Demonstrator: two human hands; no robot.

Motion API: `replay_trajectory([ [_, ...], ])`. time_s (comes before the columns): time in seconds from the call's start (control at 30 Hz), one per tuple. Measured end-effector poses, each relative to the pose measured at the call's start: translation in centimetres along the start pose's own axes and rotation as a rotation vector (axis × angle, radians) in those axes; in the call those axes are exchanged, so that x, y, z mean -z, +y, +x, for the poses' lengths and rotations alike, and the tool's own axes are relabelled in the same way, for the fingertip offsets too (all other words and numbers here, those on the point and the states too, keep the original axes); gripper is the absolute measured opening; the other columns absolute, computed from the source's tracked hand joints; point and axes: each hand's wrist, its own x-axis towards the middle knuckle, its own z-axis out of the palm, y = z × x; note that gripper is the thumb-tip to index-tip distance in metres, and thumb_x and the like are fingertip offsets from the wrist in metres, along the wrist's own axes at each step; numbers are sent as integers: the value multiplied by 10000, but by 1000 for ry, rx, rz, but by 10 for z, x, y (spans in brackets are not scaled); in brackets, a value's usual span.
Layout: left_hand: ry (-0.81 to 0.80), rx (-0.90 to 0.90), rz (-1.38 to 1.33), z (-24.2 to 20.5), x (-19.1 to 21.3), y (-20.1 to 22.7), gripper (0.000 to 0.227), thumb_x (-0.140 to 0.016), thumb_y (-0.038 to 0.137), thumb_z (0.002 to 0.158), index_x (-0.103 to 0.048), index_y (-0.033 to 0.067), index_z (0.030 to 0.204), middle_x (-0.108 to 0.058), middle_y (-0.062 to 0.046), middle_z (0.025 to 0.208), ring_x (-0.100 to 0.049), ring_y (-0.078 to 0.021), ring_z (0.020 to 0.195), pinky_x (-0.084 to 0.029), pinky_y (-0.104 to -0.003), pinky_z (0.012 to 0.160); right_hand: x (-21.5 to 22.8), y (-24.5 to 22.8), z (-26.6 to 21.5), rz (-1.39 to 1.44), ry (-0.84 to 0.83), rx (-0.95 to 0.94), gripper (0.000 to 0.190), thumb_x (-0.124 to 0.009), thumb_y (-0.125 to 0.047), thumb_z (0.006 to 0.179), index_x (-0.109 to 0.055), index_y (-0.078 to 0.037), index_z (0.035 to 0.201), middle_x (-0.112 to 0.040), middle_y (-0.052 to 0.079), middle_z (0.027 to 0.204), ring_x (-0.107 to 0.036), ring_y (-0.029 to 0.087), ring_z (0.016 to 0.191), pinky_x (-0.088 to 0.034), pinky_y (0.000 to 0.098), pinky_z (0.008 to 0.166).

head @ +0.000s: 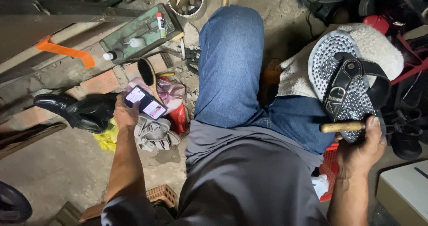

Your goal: The person sits on the floor and uses a needle and thread to sew a black and white woven sandal. They occasionally pause to interact with a smartphone placed on the floor nearby.

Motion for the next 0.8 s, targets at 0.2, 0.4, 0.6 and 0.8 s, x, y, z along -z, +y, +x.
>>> replay_trajectory([
  [0.2, 135, -285, 56, 24, -16, -47, 275, -492, 166, 1059, -581, 134, 1317, -703, -133, 1257, -674, -376, 1070, -505, -456, 857, 3, 6, 2, -5, 74, 29, 360, -749, -423, 976, -574, -128, 868, -548, 22, 722, -528, 182, 509, -437, 316, 409],
  [0.4, -157, 3, -379, -6, 0, 2, 745, -806, 100, 850, -413, 127, 1482, -578, -82, 1470, -557, -193, 1309, -429, -335, 1120, -1, 1, 0, -17, 14, 21, 383, -715, -442, 1009, -526, -132, 886, -501, 25, 686, -509, 183, 520, -417, 310, 430],
  [0.6, -119, 62, 26, -25, 19, 37, 618, -781, 210, 896, -468, 275, 1424, -618, -119, 1401, -619, -344, 1188, -450, -438, 1024, 0, 3, 0, 27, 39, 24, 328, -748, -401, 985, -557, -149, 898, -534, 2, 735, -526, 171, 541, -433, 313, 436],
  [0.8, 69, -326, 7, 23, -20, -50, 331, -538, 230, 1047, -519, 133, 1363, -684, -134, 1276, -663, -379, 1096, -490, -446, 919, 1, 2, -1, -7, 19, 21, 407, -750, -458, 974, -533, -132, 862, -511, 23, 682, -511, 189, 506, -418, 316, 415],
])
